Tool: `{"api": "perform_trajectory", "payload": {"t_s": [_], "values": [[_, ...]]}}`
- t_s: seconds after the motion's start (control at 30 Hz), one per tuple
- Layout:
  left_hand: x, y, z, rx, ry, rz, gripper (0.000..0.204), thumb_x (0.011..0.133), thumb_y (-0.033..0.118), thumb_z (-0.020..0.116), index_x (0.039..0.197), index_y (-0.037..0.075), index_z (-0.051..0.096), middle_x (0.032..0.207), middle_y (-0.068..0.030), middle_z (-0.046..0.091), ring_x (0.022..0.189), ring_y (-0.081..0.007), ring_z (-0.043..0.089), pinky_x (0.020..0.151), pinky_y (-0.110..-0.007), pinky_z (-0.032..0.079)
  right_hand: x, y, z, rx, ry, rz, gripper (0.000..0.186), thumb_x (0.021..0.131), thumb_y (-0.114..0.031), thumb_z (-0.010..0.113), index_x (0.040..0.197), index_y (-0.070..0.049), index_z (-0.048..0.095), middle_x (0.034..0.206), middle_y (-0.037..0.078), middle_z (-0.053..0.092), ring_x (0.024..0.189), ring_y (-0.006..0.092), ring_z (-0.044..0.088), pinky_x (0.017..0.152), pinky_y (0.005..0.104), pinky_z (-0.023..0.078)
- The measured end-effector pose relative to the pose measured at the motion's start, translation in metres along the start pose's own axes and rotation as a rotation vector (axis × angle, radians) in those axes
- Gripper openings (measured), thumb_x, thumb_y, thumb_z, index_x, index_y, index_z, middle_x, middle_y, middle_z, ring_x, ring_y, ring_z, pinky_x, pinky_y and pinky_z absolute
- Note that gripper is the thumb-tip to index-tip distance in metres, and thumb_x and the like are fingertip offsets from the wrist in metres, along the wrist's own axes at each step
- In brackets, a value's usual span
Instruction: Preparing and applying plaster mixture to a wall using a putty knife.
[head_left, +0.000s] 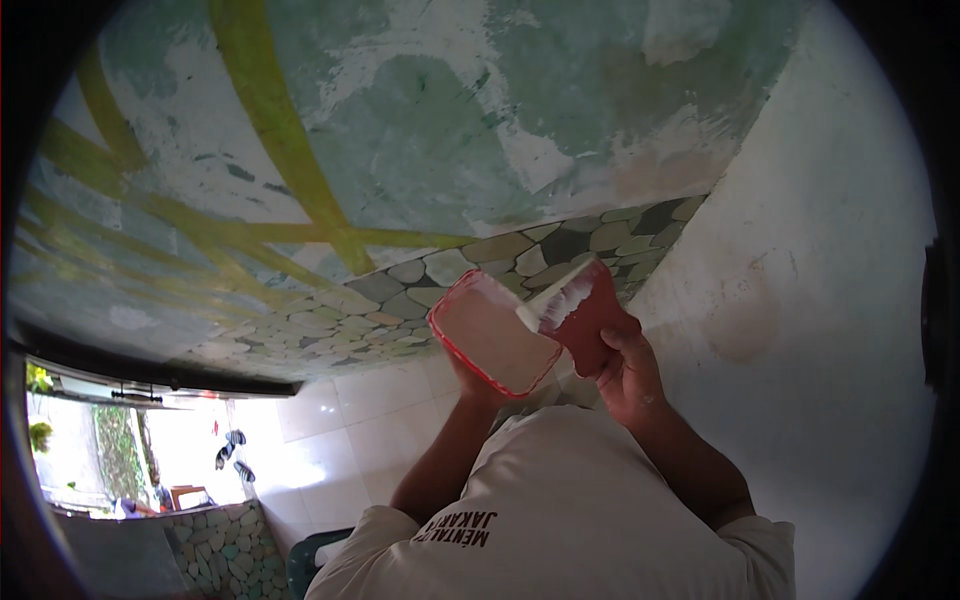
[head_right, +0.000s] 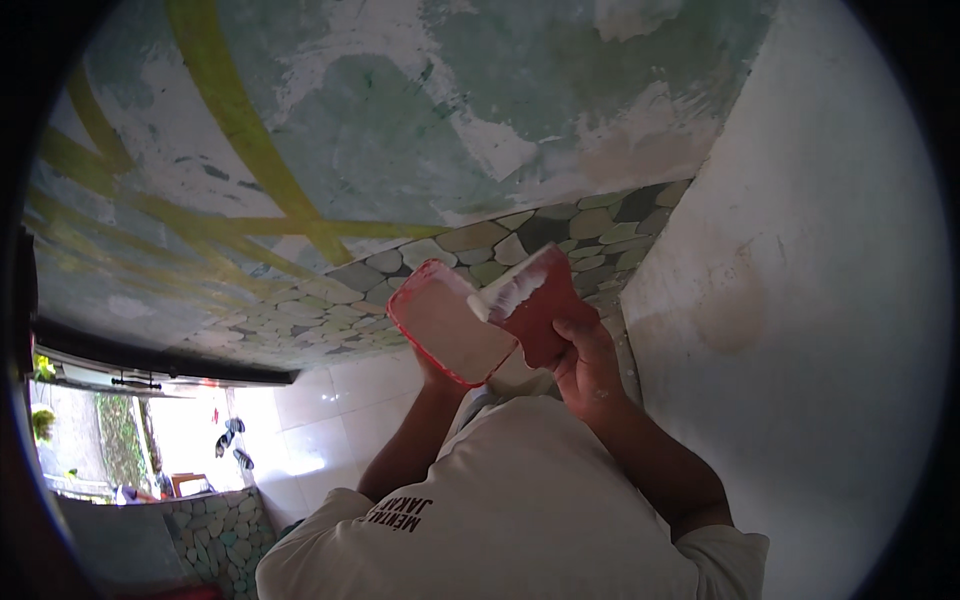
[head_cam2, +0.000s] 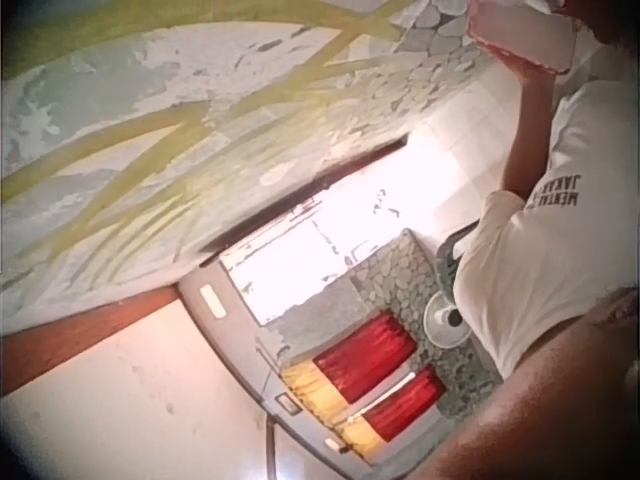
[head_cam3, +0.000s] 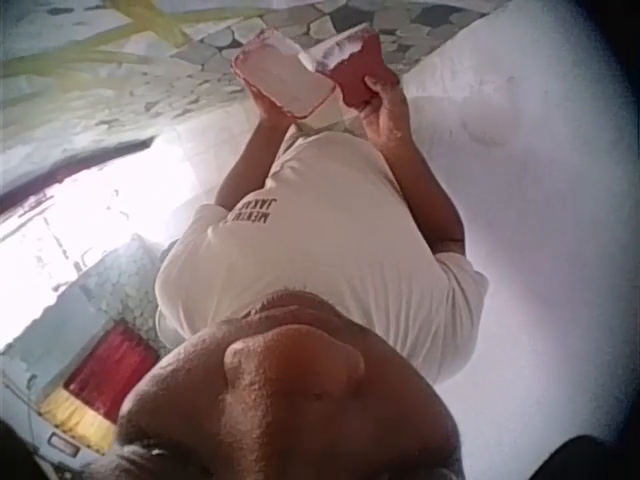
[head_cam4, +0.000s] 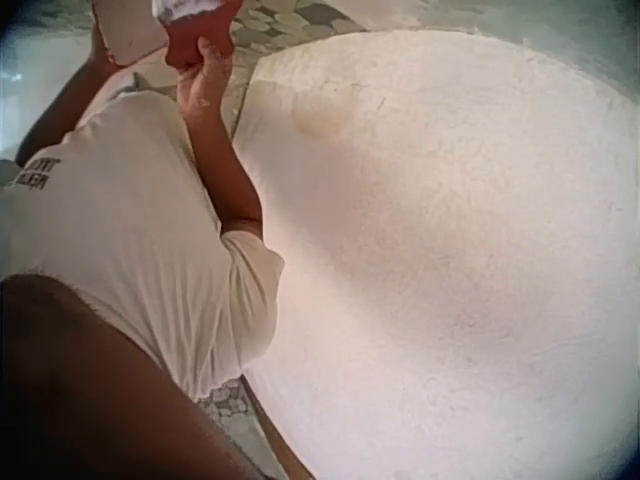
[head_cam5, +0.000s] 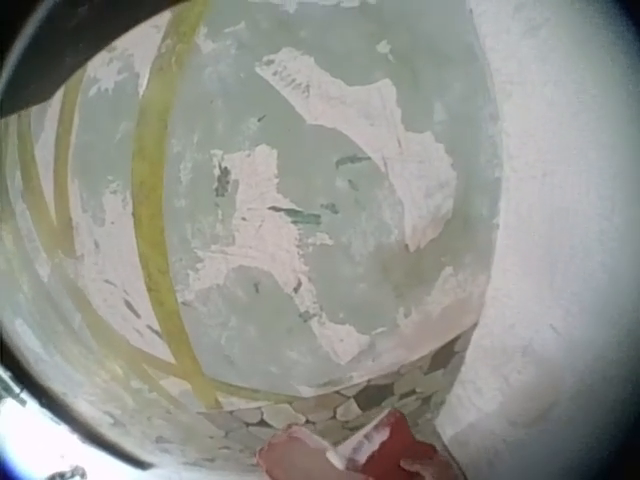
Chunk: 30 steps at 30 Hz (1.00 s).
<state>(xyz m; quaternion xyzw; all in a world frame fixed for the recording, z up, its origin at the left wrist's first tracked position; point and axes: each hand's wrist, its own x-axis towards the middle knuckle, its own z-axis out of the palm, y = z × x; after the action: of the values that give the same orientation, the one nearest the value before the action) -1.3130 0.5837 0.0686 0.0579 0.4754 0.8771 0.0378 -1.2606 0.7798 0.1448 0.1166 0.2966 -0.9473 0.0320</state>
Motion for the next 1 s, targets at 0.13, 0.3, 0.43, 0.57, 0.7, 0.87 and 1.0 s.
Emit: {"api": "perform_trajectory", "payload": {"t_s": [0.13,0.3,0.43,0.57,0.7,0.87,1.0], "values": [[0.000,-0.005,-0.025,-0.622,-0.146,-0.170,0.062,0.090,0.059,0.040,0.136,0.018,0.038,0.132,-0.0066,0.047,0.118,-0.0282,0.050,0.099,-0.050,0.040,0.010,-0.007,-0.007,-0.030,0.042,-0.060,0.039,0.085,-0.014,0.058,0.122,-0.005,0.048,0.112,0.009,0.060,0.099,0.0210,0.062,0.076,0.0367,0.056],[-0.009,0.005,-0.037,-0.655,-0.087,-0.283,0.063,0.091,0.062,0.036,0.137,0.019,0.038,0.133,-0.0060,0.048,0.120,-0.0280,0.049,0.100,-0.049,0.040,0.039,-0.015,-0.034,-0.039,0.135,-0.106,0.040,0.084,-0.016,0.058,0.121,-0.005,0.048,0.109,0.010,0.061,0.093,0.0223,0.063,0.075,0.0372,0.056],[-0.018,0.003,-0.079,-0.462,-0.108,-0.128,0.068,0.089,0.066,0.036,0.139,0.020,0.035,0.133,-0.0061,0.047,0.120,-0.0289,0.049,0.097,-0.052,0.042,0.060,-0.017,-0.039,-0.026,0.139,-0.161,0.039,0.085,-0.016,0.057,0.121,-0.006,0.047,0.107,0.011,0.061,0.090,0.0227,0.063,0.073,0.0372,0.056],[-0.015,0.004,-0.098,-0.280,-0.118,-0.089,0.067,0.088,0.064,0.039,0.138,0.019,0.036,0.131,-0.0065,0.049,0.118,-0.0289,0.050,0.096,-0.052,0.043,0.070,-0.026,-0.035,-0.015,0.223,-0.276,0.037,0.086,-0.017,0.056,0.120,-0.007,0.047,0.105,0.010,0.062,0.087,0.0227,0.063,0.070,0.0358,0.055],[-0.016,0.018,-0.103,-0.424,-0.097,-0.177,0.066,0.087,0.063,0.044,0.135,0.018,0.040,0.129,-0.0079,0.051,0.116,-0.0302,0.051,0.096,-0.056,0.040,0.079,-0.038,-0.037,-0.004,0.277,-0.331,0.037,0.087,-0.020,0.057,0.120,-0.009,0.046,0.103,0.009,0.062,0.085,0.0213,0.063,0.067,0.0340,0.053],[-0.025,0.039,-0.099,-0.582,-0.036,-0.269,0.064,0.085,0.061,0.049,0.131,0.017,0.046,0.126,-0.0097,0.054,0.114,-0.0317,0.052,0.097,-0.060,0.037,0.098,-0.027,-0.048,-0.021,0.293,-0.331,0.035,0.087,-0.020,0.057,0.118,-0.010,0.046,0.102,0.007,0.062,0.082,0.0201,0.063,0.064,0.0336,0.053],[-0.027,0.043,-0.092,-0.445,-0.094,-0.210,0.062,0.087,0.059,0.049,0.130,0.014,0.045,0.123,-0.0096,0.055,0.113,-0.0311,0.054,0.093,-0.053,0.044,0.122,-0.010,-0.057,-0.006,0.318,-0.269,0.030,0.087,-0.019,0.057,0.114,-0.009,0.048,0.096,0.007,0.063,0.075,0.0197,0.063,0.059,0.0329,0.053]]}}
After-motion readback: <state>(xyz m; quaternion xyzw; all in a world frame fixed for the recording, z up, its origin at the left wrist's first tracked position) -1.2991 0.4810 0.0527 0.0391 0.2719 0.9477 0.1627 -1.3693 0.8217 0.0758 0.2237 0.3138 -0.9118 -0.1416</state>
